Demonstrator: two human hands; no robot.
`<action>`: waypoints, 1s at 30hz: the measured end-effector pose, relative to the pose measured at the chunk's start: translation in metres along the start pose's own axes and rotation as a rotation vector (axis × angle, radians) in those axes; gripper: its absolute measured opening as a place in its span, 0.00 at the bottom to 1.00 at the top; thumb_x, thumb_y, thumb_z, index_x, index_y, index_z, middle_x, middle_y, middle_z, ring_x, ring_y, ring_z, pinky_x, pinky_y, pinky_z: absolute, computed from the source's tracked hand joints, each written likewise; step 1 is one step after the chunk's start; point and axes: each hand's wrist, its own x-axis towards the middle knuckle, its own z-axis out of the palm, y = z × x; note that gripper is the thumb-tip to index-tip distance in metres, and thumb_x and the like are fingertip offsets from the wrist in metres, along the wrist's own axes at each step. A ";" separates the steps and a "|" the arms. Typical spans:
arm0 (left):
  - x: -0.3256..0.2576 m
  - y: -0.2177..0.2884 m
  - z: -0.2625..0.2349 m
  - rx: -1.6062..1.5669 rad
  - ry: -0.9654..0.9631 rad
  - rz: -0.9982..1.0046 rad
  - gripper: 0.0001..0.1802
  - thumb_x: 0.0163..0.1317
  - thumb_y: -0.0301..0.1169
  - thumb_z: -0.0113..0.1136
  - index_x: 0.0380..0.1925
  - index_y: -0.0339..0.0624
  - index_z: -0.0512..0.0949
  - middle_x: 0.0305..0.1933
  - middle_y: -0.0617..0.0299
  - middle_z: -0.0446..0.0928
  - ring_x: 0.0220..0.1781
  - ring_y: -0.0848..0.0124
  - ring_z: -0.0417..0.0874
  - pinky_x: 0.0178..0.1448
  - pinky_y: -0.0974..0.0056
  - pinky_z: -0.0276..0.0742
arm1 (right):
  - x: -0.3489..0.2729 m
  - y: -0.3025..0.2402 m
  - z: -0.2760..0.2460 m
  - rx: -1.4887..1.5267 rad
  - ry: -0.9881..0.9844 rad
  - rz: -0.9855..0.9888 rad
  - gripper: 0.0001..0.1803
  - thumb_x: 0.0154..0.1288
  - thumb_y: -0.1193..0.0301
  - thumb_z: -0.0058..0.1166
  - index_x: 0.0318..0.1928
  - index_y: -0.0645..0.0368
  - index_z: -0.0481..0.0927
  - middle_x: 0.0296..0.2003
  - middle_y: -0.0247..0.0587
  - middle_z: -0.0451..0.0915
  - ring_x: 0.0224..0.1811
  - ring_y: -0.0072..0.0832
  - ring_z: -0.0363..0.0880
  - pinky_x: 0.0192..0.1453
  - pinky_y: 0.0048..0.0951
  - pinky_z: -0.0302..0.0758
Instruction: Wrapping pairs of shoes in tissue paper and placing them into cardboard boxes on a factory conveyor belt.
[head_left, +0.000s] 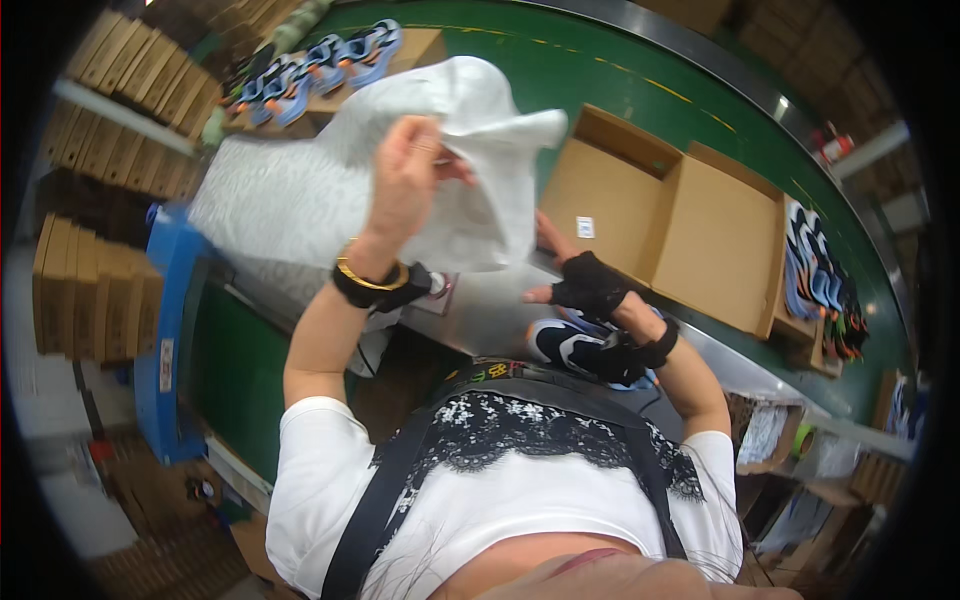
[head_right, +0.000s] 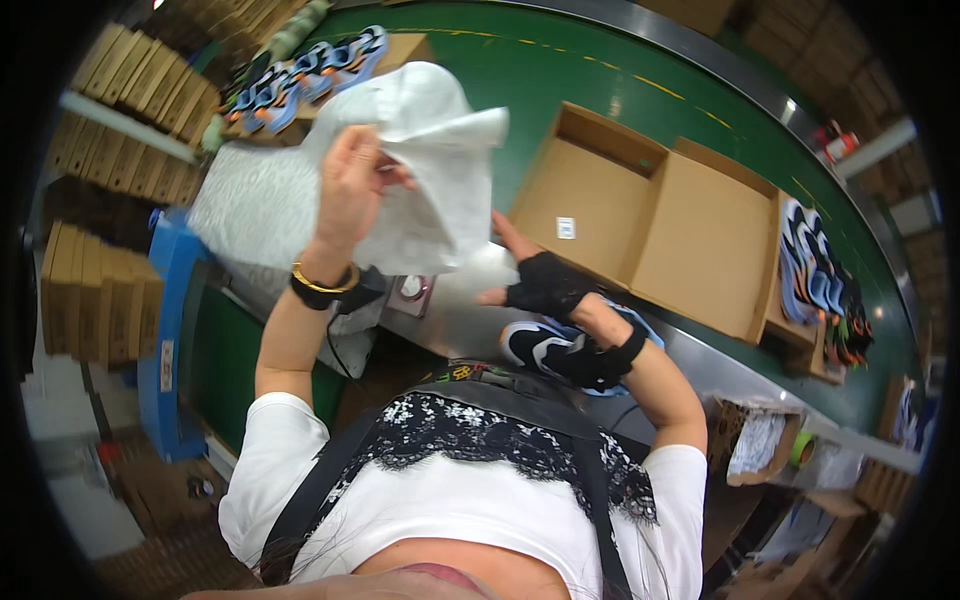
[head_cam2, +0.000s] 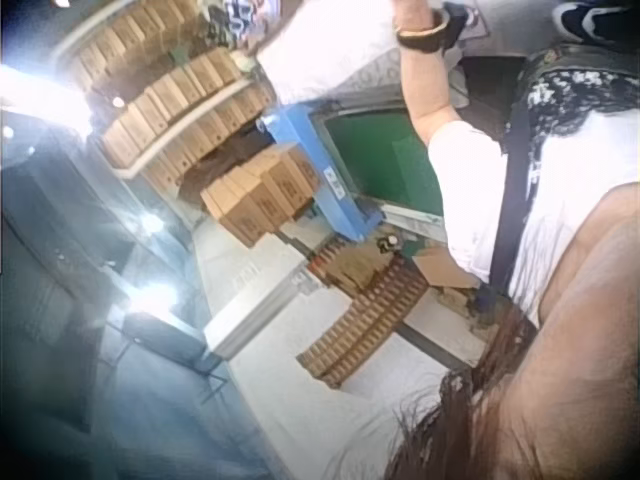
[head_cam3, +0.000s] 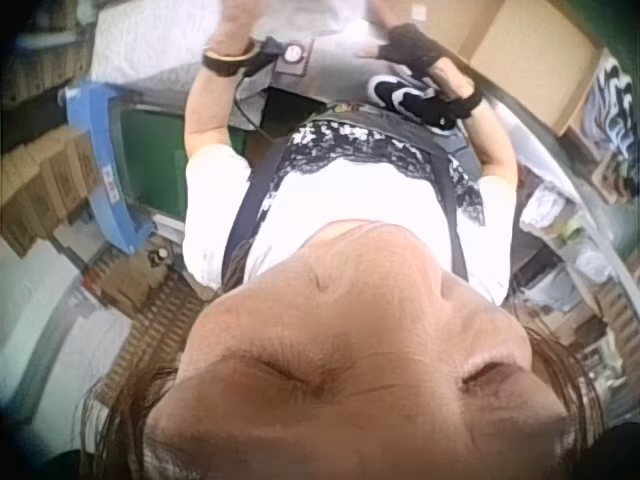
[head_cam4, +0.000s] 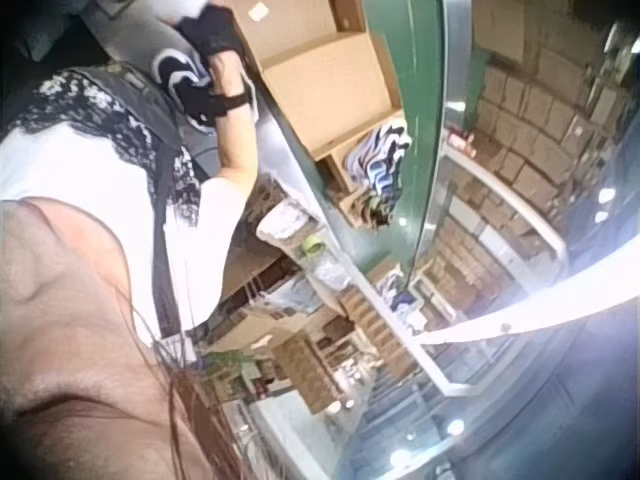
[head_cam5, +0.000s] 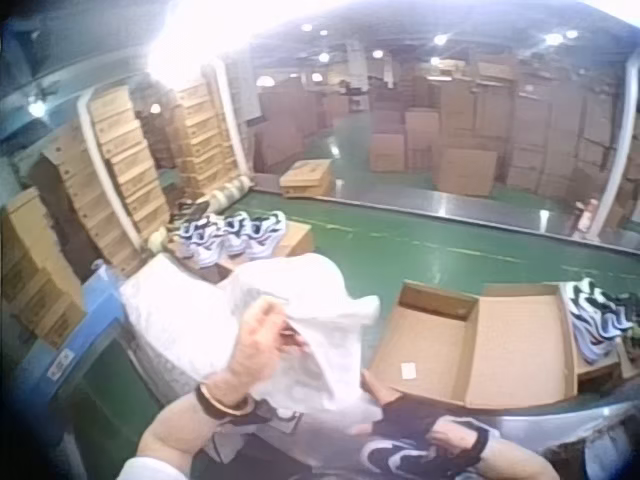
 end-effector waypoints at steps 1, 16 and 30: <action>0.004 -0.014 0.020 -0.049 -0.028 -0.030 0.09 0.64 0.32 0.42 0.33 0.38 0.67 0.27 0.61 0.72 0.28 0.73 0.75 0.32 0.65 0.76 | -0.001 -0.024 0.000 0.009 0.102 0.022 0.38 0.43 0.58 0.62 0.53 0.61 0.63 0.48 0.53 0.68 0.51 0.40 0.65 0.55 0.35 0.61; 0.020 -0.158 0.027 1.706 -0.449 0.183 0.37 0.51 0.56 0.48 0.57 0.46 0.59 0.62 0.45 0.51 0.65 0.50 0.47 0.59 0.35 0.41 | -0.231 0.088 -0.186 -0.160 2.181 0.565 0.21 0.48 0.67 0.56 0.42 0.66 0.69 0.37 0.48 0.76 0.34 0.36 0.75 0.39 0.35 0.71; 0.039 -0.216 -0.036 -0.016 0.084 -0.897 0.29 0.49 0.46 0.60 0.46 0.37 0.68 0.44 0.56 0.71 0.43 0.64 0.73 0.38 0.57 0.70 | -0.288 0.073 -0.077 -0.708 1.363 0.555 0.28 0.45 0.68 0.61 0.46 0.64 0.65 0.40 0.49 0.70 0.46 0.39 0.69 0.51 0.34 0.66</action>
